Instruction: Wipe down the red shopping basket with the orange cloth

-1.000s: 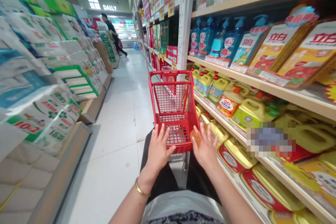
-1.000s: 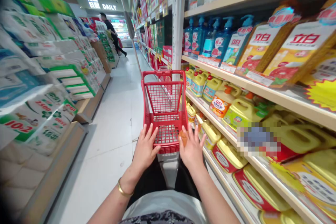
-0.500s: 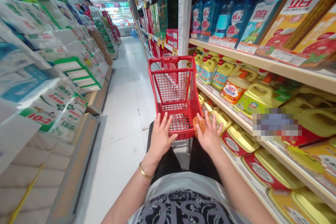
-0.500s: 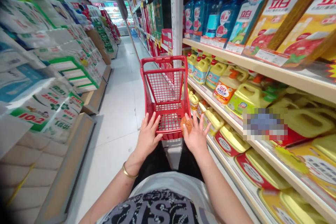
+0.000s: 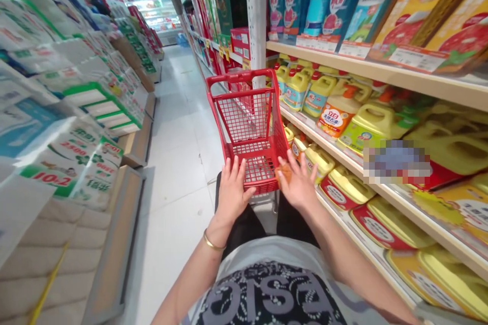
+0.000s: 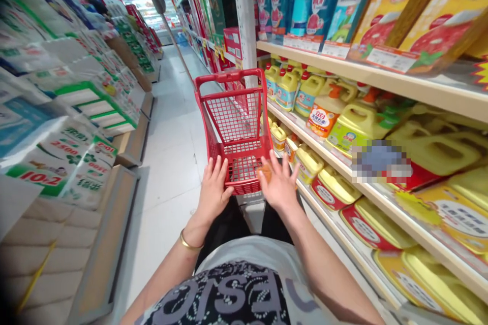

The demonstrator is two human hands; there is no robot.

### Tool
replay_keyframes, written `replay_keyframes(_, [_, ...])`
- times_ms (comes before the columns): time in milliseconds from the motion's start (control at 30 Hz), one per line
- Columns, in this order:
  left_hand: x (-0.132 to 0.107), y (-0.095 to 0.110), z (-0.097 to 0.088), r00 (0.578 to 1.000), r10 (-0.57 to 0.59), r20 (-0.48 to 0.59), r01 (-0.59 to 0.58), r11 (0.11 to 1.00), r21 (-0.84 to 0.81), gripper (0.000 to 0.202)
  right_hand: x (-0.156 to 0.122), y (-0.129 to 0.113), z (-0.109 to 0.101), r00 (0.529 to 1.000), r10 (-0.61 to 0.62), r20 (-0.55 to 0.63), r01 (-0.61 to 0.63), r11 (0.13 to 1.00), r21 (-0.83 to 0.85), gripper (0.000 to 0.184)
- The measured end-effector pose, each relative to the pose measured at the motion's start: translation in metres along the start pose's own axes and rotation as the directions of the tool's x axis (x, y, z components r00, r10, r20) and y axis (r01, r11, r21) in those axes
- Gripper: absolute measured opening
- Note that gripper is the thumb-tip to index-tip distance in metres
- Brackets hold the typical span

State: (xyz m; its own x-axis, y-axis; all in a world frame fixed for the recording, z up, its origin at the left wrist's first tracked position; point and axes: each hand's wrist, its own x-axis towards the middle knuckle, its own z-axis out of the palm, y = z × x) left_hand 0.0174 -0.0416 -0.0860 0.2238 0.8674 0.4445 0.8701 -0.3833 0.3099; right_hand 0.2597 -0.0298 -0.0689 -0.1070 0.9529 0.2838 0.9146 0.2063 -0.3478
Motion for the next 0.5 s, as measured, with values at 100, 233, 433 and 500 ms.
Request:
replay_keyframes(100, [0.001, 0.002, 0.002, 1.0, -0.024, -0.018, 0.024, 1.0, 0.004, 0.101, 0.006, 0.016, -0.006, 0.998, 0.052, -0.034, -0.054, 0.997, -0.061, 0.053])
replay_keyframes(233, [0.0, -0.002, 0.002, 0.999, -0.029, -0.03, 0.03, 1.0, 0.006, 0.101, 0.01, -0.021, 0.004, 0.992, -0.126, 0.005, 0.126, 0.992, -0.018, 0.053])
replay_keyframes(433, [-0.001, -0.005, -0.001, 1.0, 0.001, -0.009, -0.001, 0.999, 0.04, 0.091, 0.016, -0.059, 0.012, 0.973, -0.218, 0.076, 0.21, 0.973, 0.098, 0.051])
replay_keyframes(500, [0.0, -0.003, -0.001, 1.0, -0.005, -0.006, 0.005, 0.999, 0.051, 0.088, 0.014, -0.055, 0.012, 0.974, -0.221, 0.046, 0.214, 0.97, 0.118, 0.051])
